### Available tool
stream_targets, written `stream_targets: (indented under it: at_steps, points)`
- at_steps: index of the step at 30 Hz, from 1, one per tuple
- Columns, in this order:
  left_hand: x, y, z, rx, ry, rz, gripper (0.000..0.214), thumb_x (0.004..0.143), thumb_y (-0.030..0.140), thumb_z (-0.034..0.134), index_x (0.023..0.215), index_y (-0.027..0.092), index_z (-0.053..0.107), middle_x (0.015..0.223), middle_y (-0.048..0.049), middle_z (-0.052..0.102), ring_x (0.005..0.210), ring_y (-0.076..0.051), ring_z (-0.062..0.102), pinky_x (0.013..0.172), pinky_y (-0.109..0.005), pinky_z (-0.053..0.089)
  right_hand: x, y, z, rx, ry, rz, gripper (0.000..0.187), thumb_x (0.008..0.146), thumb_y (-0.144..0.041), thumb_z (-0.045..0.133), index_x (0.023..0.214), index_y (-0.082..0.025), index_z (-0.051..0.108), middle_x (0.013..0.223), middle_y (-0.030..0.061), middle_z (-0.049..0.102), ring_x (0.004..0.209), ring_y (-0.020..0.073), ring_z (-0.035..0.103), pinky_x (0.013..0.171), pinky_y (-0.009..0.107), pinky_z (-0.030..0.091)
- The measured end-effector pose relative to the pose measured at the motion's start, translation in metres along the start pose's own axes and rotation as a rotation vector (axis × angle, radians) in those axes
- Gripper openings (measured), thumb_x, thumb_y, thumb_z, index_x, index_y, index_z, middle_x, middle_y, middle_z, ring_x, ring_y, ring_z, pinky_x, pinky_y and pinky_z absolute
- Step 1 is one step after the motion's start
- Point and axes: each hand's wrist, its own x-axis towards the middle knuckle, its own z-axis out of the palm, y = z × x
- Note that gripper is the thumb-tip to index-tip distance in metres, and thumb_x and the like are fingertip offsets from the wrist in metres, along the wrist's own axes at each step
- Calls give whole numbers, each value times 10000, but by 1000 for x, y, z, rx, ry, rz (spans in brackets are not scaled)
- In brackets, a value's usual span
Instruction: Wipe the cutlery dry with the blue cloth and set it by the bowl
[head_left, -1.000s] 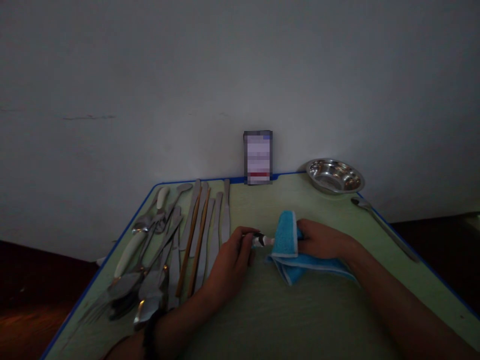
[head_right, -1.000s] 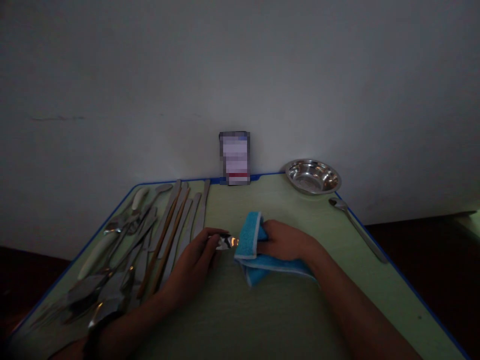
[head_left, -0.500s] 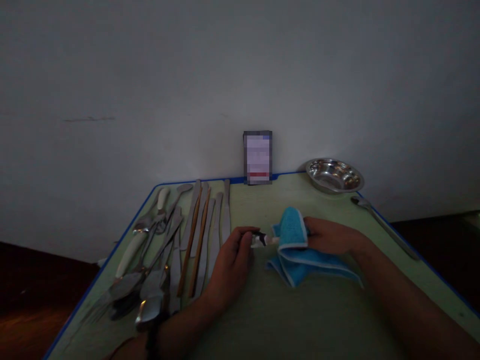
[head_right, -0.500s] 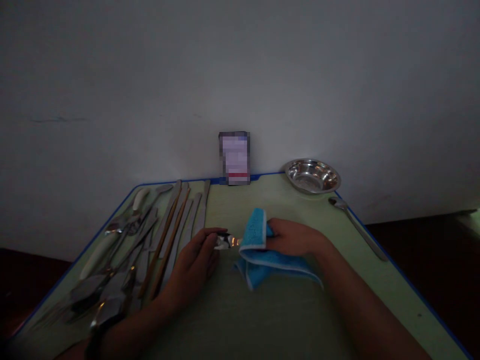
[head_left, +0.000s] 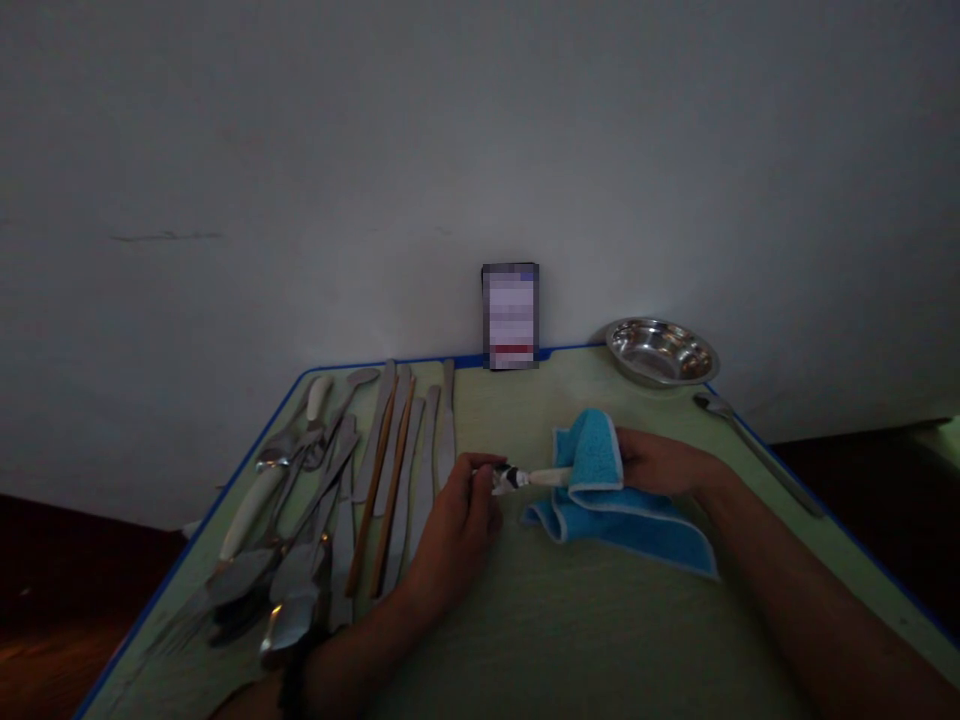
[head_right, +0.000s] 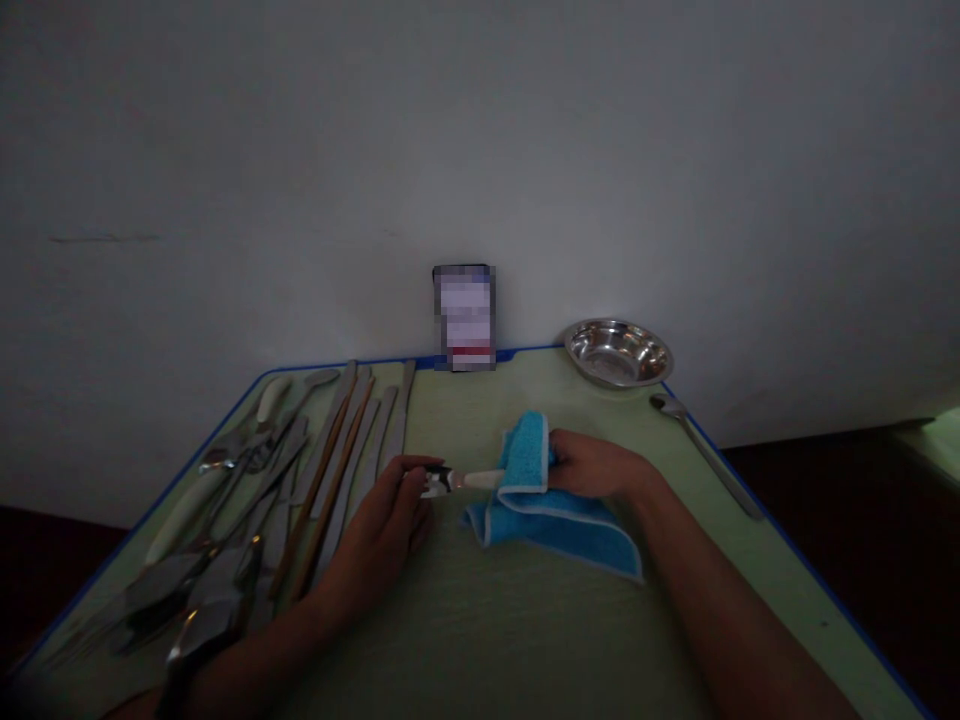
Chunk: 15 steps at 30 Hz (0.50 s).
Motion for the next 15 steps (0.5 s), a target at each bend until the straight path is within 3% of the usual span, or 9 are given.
stream_targets:
  at_steps: [8, 11, 15]
  points:
    - [1, 3, 1, -29, 22, 2, 210, 894, 372, 350, 958, 197, 448, 531, 88, 346, 440, -76, 357, 407, -168, 296, 16, -21, 32, 111, -21, -153, 231, 735, -289, 520, 895, -229, 674, 915, 14, 682, 846, 199, 613, 795, 350, 464]
    - [0, 6, 2, -142, 58, -14, 231, 885, 394, 369, 1060, 243, 374, 596, 79, 422, 479, -81, 399, 436, -169, 330, 23, -26, 46, 261, 230, -91, 244, 718, -353, 534, 874, -235, 680, 970, 17, 670, 958, 218, 581, 903, 386, 402]
    - [-5, 7, 2, -117, 66, 32, 151, 887, 333, 393, 1020, 266, 369, 745, 48, 490, 612, -96, 461, 554, -198, 387, 31, -28, 57, 517, 587, 205, 326, 695, -456, 555, 901, -231, 669, 977, 29, 672, 967, 233, 586, 907, 404, 397]
